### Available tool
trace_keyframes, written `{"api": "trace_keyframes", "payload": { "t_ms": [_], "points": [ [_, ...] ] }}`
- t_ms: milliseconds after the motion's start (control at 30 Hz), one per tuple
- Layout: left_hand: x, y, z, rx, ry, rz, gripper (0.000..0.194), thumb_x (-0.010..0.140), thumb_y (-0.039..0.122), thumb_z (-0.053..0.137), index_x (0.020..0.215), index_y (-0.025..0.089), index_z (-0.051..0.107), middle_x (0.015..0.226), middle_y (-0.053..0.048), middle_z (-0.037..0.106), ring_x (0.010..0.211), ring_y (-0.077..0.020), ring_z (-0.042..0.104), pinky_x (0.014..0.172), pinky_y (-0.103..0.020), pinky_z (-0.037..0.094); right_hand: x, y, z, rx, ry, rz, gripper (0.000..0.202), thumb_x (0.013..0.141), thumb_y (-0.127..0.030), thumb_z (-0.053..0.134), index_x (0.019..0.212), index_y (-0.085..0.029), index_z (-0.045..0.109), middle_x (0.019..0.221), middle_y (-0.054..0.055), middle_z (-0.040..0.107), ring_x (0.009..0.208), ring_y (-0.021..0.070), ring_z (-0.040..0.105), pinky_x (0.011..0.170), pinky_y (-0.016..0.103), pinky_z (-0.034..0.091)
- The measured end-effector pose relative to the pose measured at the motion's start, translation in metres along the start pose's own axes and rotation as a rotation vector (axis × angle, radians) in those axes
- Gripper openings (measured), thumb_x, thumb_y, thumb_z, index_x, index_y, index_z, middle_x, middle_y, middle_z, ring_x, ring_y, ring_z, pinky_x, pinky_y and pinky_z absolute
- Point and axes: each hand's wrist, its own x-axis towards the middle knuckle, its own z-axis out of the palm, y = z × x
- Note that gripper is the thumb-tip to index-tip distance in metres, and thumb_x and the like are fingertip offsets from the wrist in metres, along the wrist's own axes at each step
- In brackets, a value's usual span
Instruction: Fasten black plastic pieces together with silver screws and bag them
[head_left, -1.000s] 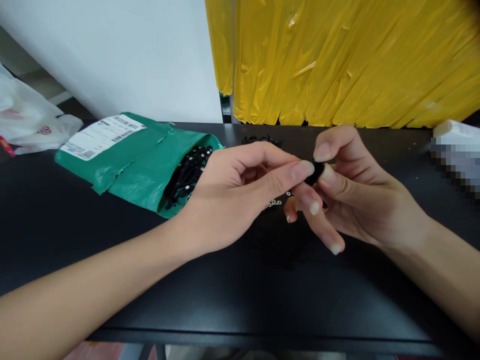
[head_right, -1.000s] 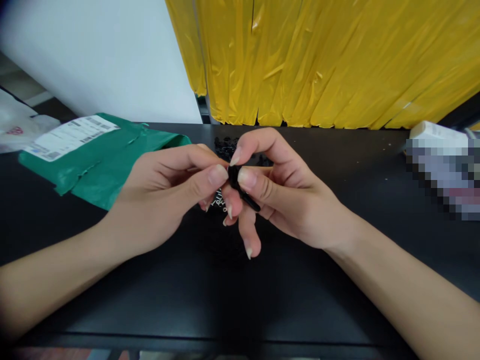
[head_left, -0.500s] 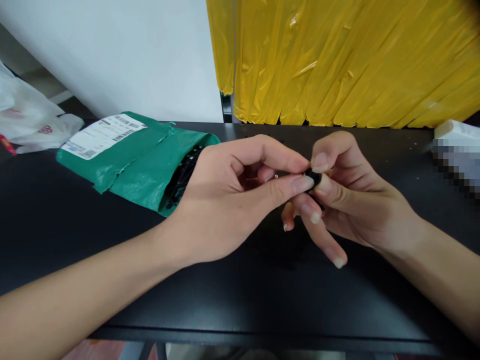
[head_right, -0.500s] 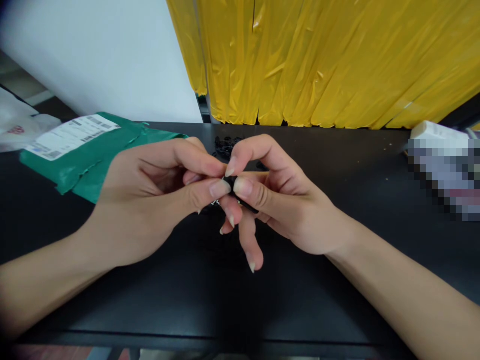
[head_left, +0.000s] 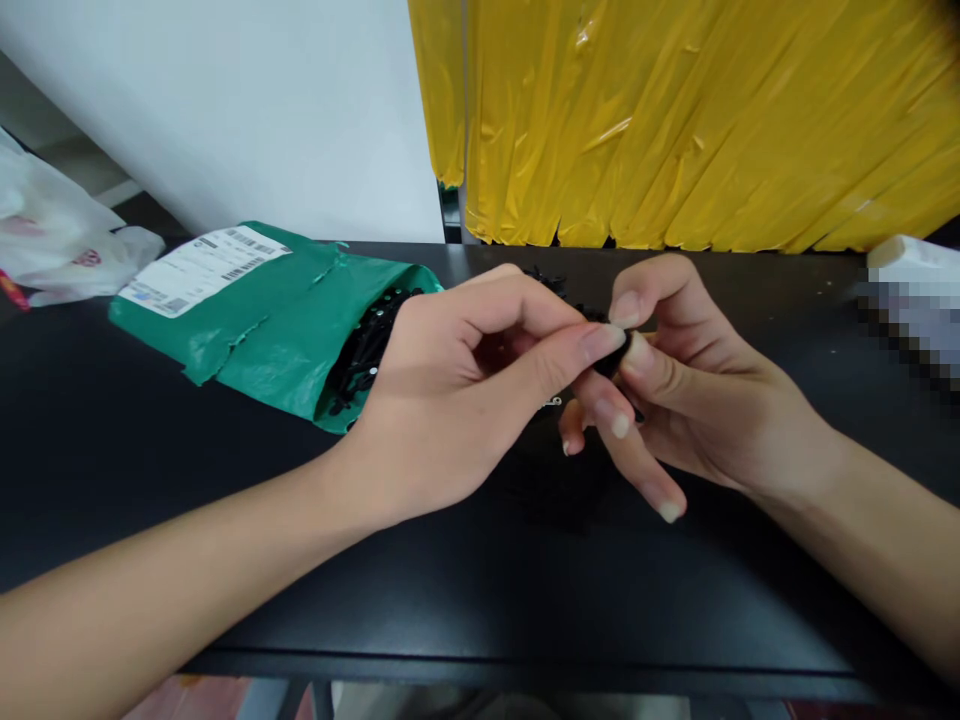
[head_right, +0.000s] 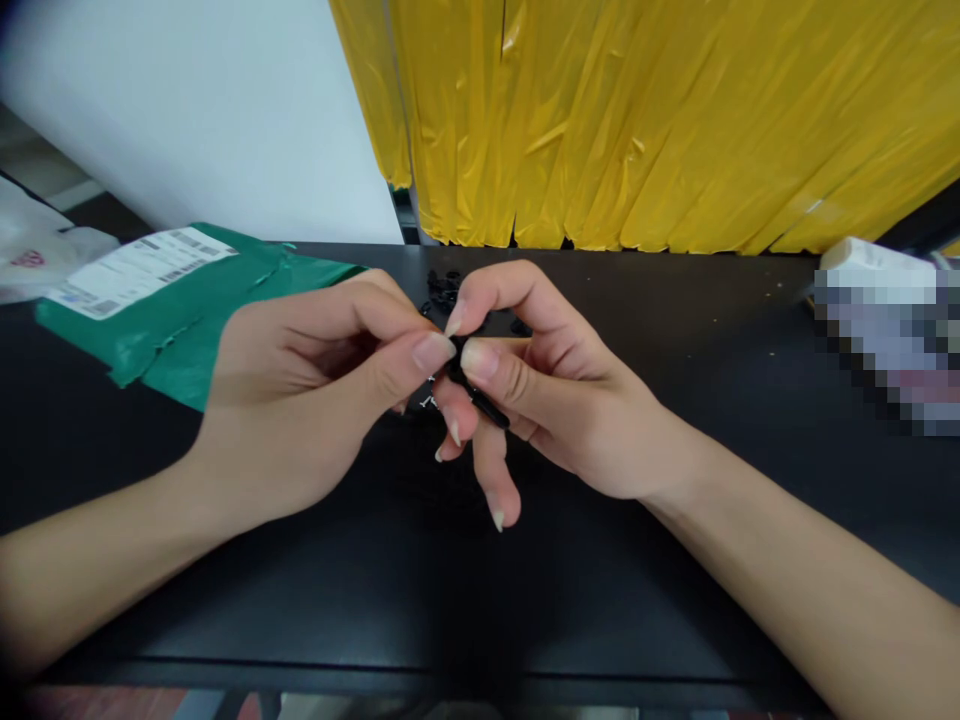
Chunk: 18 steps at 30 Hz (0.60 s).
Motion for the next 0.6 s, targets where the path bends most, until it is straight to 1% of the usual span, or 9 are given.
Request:
{"api": "trace_keyframes", "payload": {
  "t_ms": [167, 267, 333, 433, 533, 600],
  "points": [
    [-0.001, -0.0008, 0.0006, -0.103, -0.019, -0.023, 0.019, 0.084, 0.026, 0.097, 0.085, 0.017, 0.08, 0.069, 0.004, 0.074, 0.061, -0.012, 0.076, 0.055, -0.022, 0.068, -0.0021, 0.0008, -0.0018, -0.013, -0.023, -0.031, 0.011, 0.118, -0.022, 0.053, 0.114, -0.031, 0.056, 0.088, -0.015, 0.077, 0.055, 0.0038, 0.077, 0.091, 0.028, 0.067],
    [0.0008, -0.004, -0.0022, -0.179, -0.072, -0.062, 0.02, 0.082, 0.024, 0.099, 0.089, 0.018, 0.08, 0.071, 0.004, 0.076, 0.063, -0.0129, 0.078, 0.058, -0.023, 0.069, -0.0038, -0.0013, -0.0019, -0.072, -0.022, -0.035, 0.023, 0.118, -0.015, 0.046, 0.116, -0.035, 0.057, 0.09, -0.017, 0.079, 0.056, 0.0027, 0.078, 0.095, 0.028, 0.067],
    [0.0027, -0.0056, -0.0042, -0.206, -0.12, -0.079, 0.021, 0.084, 0.029, 0.098, 0.091, 0.02, 0.081, 0.072, 0.003, 0.079, 0.064, -0.0144, 0.08, 0.058, -0.024, 0.069, -0.0046, -0.0027, -0.0014, -0.109, -0.017, -0.049, 0.032, 0.118, -0.01, 0.042, 0.117, -0.038, 0.058, 0.091, -0.018, 0.079, 0.057, 0.0018, 0.077, 0.095, 0.028, 0.068],
    [0.0052, -0.0057, -0.0056, -0.157, -0.125, -0.057, 0.023, 0.089, 0.035, 0.093, 0.083, 0.019, 0.078, 0.072, 0.0, 0.081, 0.063, -0.0161, 0.08, 0.057, -0.025, 0.068, -0.0045, -0.0031, -0.0012, -0.098, -0.012, -0.061, 0.031, 0.117, -0.01, 0.044, 0.117, -0.038, 0.059, 0.09, -0.018, 0.078, 0.057, 0.0022, 0.077, 0.092, 0.029, 0.069],
    [0.0058, -0.0038, -0.0045, -0.072, -0.098, 0.0, 0.029, 0.089, 0.029, 0.093, 0.071, 0.017, 0.073, 0.069, 0.0, 0.079, 0.058, -0.0132, 0.076, 0.055, -0.023, 0.066, -0.003, -0.0017, -0.0022, -0.045, -0.016, -0.044, 0.029, 0.117, -0.01, 0.043, 0.117, -0.035, 0.059, 0.09, -0.016, 0.077, 0.058, 0.0026, 0.078, 0.093, 0.029, 0.069],
    [0.0051, -0.0028, -0.0032, -0.048, -0.083, 0.021, 0.027, 0.087, 0.024, 0.094, 0.07, 0.016, 0.074, 0.067, 0.0, 0.078, 0.057, -0.0117, 0.075, 0.055, -0.021, 0.065, -0.0017, -0.0003, -0.0031, -0.023, -0.02, -0.032, 0.026, 0.117, -0.011, 0.045, 0.116, -0.033, 0.058, 0.089, -0.014, 0.078, 0.057, 0.0035, 0.077, 0.092, 0.029, 0.069]
  ]
}}
